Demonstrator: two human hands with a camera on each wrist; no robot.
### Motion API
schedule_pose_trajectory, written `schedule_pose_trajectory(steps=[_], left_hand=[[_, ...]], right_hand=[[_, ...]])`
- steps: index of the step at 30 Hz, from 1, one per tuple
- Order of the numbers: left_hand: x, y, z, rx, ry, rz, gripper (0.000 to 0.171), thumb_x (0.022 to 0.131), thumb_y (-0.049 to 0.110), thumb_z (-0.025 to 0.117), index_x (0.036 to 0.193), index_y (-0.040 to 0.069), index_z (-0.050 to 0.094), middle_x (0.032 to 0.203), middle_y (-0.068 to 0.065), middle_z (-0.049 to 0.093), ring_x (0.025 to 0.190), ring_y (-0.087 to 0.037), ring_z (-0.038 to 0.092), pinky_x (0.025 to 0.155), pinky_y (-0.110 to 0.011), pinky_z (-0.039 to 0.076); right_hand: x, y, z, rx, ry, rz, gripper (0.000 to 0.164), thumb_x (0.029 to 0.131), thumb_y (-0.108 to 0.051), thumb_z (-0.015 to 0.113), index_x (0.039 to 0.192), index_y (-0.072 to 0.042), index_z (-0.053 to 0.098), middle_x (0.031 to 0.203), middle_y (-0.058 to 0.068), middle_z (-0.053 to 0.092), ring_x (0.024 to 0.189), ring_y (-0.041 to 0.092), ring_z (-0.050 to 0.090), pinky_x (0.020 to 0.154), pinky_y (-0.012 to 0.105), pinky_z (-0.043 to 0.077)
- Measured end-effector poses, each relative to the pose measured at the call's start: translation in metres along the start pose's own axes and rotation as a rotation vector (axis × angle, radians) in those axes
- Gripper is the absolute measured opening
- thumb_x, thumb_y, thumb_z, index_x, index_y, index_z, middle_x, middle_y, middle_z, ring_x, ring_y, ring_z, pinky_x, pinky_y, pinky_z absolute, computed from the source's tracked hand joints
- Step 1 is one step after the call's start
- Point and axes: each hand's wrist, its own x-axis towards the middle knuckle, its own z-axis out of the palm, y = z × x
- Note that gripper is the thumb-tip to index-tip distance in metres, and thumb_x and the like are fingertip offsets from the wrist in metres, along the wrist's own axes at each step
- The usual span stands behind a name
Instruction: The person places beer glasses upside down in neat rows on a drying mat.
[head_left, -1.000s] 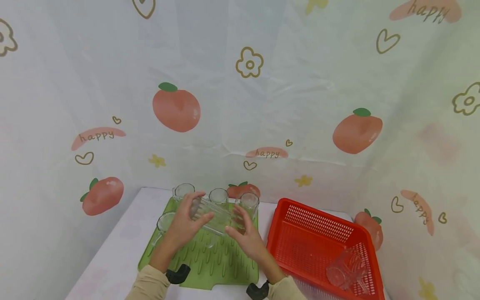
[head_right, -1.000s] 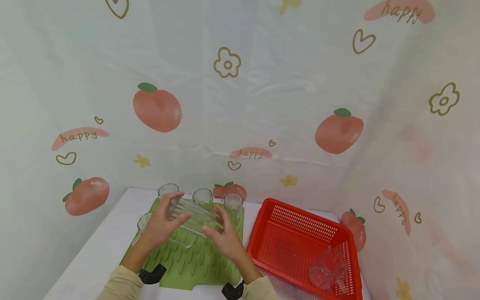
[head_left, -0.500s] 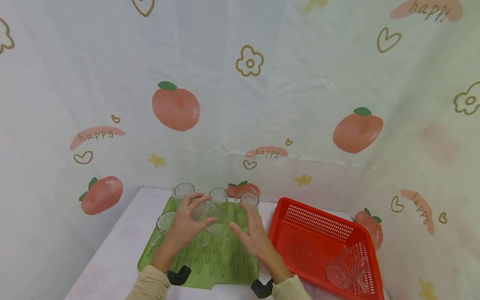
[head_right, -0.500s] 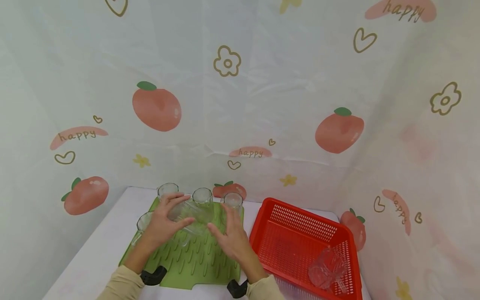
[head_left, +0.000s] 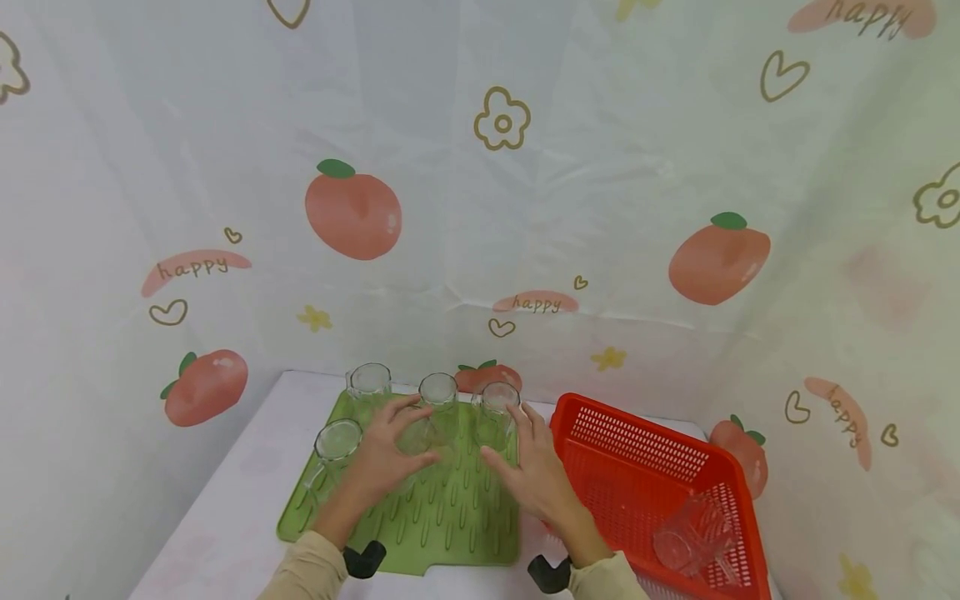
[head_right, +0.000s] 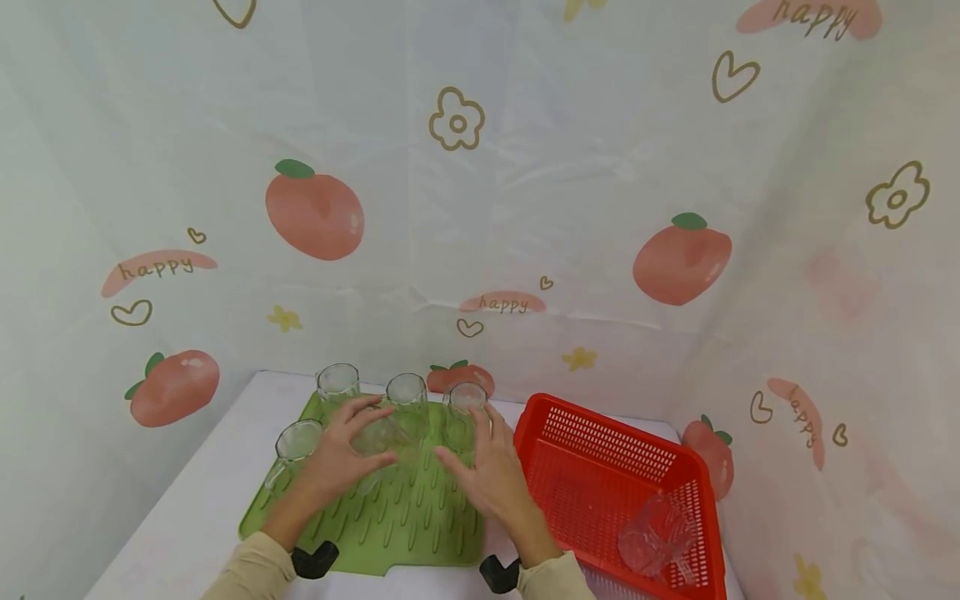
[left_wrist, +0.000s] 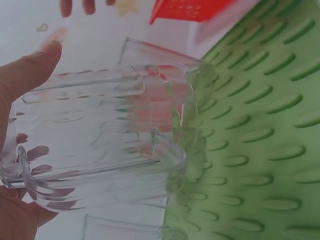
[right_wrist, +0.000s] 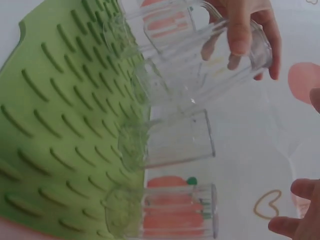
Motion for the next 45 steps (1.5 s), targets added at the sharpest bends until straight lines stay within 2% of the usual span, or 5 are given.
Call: schedule_pose_trajectory(steps=[8,20,32,37,45], left_hand=[[-0.004,-0.002,0.013,0.012,-0.086,-0.057,0.070,0.070,0.024,0.095,0.134,0.026,0.067,0.149,-0.004,0.054,0.139,-0.034,0.050,0.099,-0.052,0.056],[-0.016,-0.014,0.031,0.078,-0.126,-0.028,0.068,0.068,0.024,0.095,0.131,0.022,0.070,0.147,-0.004,0.056,0.137,-0.033,0.052,0.103,-0.052,0.054],[-0.019,-0.017,0.044,0.124,-0.071,0.019,0.070,0.063,0.026,0.097,0.128,0.023,0.071,0.144,-0.004,0.059,0.133,-0.031,0.054,0.101,-0.051,0.055],[-0.018,-0.017,0.045,0.111,-0.092,-0.007,0.069,0.064,0.029,0.095,0.129,0.024,0.070,0.145,-0.003,0.058,0.136,-0.031,0.053,0.105,-0.051,0.053],[-0.016,-0.016,0.044,0.057,-0.186,-0.110,0.070,0.072,0.026,0.092,0.137,0.030,0.065,0.156,0.005,0.048,0.145,-0.031,0.043,0.105,-0.052,0.053]], right_hand=[[-0.003,0.008,-0.008,-0.086,0.013,-0.043,0.086,0.092,-0.067,0.061,0.160,-0.025,0.030,0.167,0.012,0.026,0.150,0.040,0.032,0.107,0.068,0.044],[-0.012,0.023,-0.016,-0.125,0.011,0.024,0.089,0.090,-0.066,0.063,0.159,-0.021,0.031,0.168,0.014,0.022,0.153,0.039,0.027,0.112,0.068,0.040],[-0.015,0.035,-0.028,-0.169,0.009,0.028,0.091,0.091,-0.069,0.059,0.160,-0.018,0.030,0.167,0.016,0.021,0.151,0.042,0.026,0.114,0.069,0.038],[-0.014,0.039,-0.029,-0.190,0.014,0.024,0.092,0.091,-0.070,0.059,0.160,-0.017,0.030,0.167,0.016,0.021,0.151,0.042,0.026,0.116,0.070,0.034],[-0.014,0.041,-0.036,-0.188,0.008,0.030,0.093,0.091,-0.068,0.060,0.161,-0.016,0.028,0.168,0.017,0.019,0.153,0.043,0.023,0.115,0.073,0.032]])
